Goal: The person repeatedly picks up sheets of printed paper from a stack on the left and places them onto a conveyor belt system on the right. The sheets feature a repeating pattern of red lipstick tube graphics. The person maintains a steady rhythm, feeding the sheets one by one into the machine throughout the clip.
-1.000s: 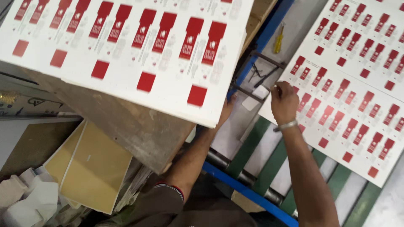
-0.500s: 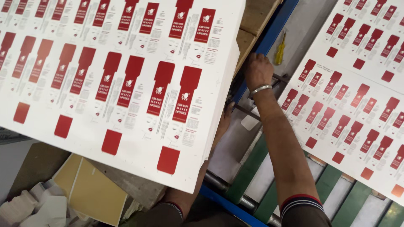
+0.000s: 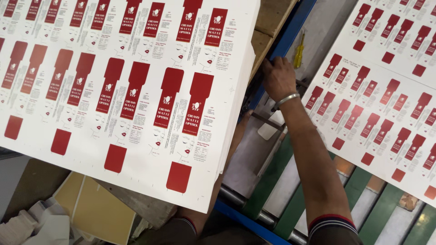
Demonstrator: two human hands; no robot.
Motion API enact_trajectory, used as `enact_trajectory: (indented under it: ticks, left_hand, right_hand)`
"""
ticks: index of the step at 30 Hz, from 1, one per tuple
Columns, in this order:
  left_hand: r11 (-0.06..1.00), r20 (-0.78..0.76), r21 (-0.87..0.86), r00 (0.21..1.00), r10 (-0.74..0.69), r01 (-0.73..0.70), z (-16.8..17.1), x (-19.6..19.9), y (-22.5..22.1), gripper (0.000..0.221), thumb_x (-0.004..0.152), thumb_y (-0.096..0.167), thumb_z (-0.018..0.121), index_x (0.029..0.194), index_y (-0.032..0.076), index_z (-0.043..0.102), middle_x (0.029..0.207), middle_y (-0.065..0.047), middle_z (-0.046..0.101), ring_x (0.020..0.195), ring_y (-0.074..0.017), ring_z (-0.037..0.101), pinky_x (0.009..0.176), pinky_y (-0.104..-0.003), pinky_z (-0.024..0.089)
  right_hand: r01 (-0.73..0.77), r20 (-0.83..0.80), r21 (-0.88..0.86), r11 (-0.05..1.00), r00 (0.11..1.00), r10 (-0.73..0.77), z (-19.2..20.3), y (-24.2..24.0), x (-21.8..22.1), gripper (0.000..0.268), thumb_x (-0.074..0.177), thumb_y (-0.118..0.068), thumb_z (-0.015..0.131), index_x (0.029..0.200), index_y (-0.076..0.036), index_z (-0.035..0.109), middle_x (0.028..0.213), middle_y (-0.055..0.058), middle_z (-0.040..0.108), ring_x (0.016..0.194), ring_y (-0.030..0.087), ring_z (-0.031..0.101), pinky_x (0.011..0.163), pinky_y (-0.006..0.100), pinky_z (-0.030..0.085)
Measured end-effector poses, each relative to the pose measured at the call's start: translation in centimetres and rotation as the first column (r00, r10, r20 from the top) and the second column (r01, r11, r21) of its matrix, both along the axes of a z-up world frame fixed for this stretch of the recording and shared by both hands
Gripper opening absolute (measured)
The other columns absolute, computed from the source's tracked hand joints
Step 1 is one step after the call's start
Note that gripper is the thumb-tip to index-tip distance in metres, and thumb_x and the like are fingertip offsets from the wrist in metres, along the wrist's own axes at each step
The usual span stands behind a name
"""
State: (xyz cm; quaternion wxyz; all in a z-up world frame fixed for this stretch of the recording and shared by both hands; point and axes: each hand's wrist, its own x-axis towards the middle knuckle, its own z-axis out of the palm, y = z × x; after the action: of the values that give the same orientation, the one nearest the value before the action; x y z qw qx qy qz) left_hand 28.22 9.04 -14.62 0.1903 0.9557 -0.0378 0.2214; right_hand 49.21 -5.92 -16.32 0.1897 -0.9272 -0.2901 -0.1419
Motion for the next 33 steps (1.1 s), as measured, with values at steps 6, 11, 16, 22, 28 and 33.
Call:
enact_trajectory:
  ticks: [6,11,16,22,28,33]
  left_hand:
    - [1.000,-0.003,-0.002,1.000,0.002,-0.002,0.1,0.1,0.2,0.045,0.090,0.030,0.078,0.128,0.007,0.068,0.133,-0.021,0.064,0.123,-0.0398,0.061,0.107,-0.047,0.049]
    - [1.000,-0.007,0.001,1.000,-0.015,0.015,-0.1,0.6,0.1,0.043,0.089,0.028,0.079,0.126,0.008,0.069,0.132,-0.020,0.065,0.122,-0.0392,0.061,0.106,-0.047,0.050]
    - [1.000,-0.003,-0.001,1.000,-0.019,0.019,-0.3,1.2,-0.1,0.041,0.088,0.026,0.080,0.124,0.010,0.071,0.131,-0.019,0.065,0.121,-0.0386,0.062,0.105,-0.047,0.050]
    - [0.999,0.007,0.007,0.999,-0.033,0.033,-0.6,2.4,-0.7,0.038,0.087,0.024,0.081,0.122,0.011,0.073,0.130,-0.019,0.066,0.121,-0.0378,0.063,0.104,-0.046,0.051]
    - [0.999,0.004,0.013,1.000,-0.029,0.029,-1.3,3.0,-1.5,0.036,0.086,0.022,0.082,0.120,0.013,0.074,0.129,-0.018,0.067,0.120,-0.0370,0.063,0.103,-0.046,0.052]
    - [1.000,0.004,0.025,1.000,-0.016,0.016,-1.5,3.0,-1.7,0.034,0.085,0.020,0.083,0.118,0.014,0.076,0.128,-0.017,0.067,0.119,-0.0364,0.064,0.102,-0.046,0.052]
  right_hand:
    - [0.135,-0.015,0.075,0.988,0.991,-0.134,-0.8,-2.0,-0.2,0.034,0.082,-0.006,0.071,0.116,-0.003,0.071,0.109,0.016,0.068,0.106,0.036,0.060,0.094,0.048,0.049]
    - [0.129,-0.043,-0.017,0.992,0.991,-0.129,-3.0,-2.0,0.0,0.011,0.085,-0.006,0.073,0.096,-0.009,0.075,0.097,0.013,0.069,0.099,0.034,0.063,0.089,0.048,0.050]
    - [0.076,-0.034,0.023,0.997,0.997,-0.075,-4.5,-2.2,0.5,0.017,0.082,-0.006,0.073,0.099,-0.007,0.074,0.095,0.014,0.068,0.096,0.035,0.063,0.088,0.045,0.053]
    - [0.083,-0.040,0.089,0.993,0.996,-0.080,-5.1,-2.1,0.7,0.019,0.081,-0.003,0.071,0.100,-0.006,0.073,0.095,0.014,0.067,0.095,0.036,0.062,0.086,0.046,0.053]
    - [0.071,-0.039,0.101,0.992,0.997,-0.068,-4.9,-2.2,0.6,0.017,0.084,-0.001,0.069,0.100,-0.005,0.072,0.094,0.014,0.066,0.095,0.035,0.061,0.088,0.046,0.053]
    - [0.062,-0.038,0.114,0.992,0.998,-0.058,-4.7,-2.1,0.8,0.019,0.083,-0.001,0.068,0.101,-0.005,0.073,0.092,0.015,0.066,0.093,0.036,0.061,0.086,0.046,0.052]
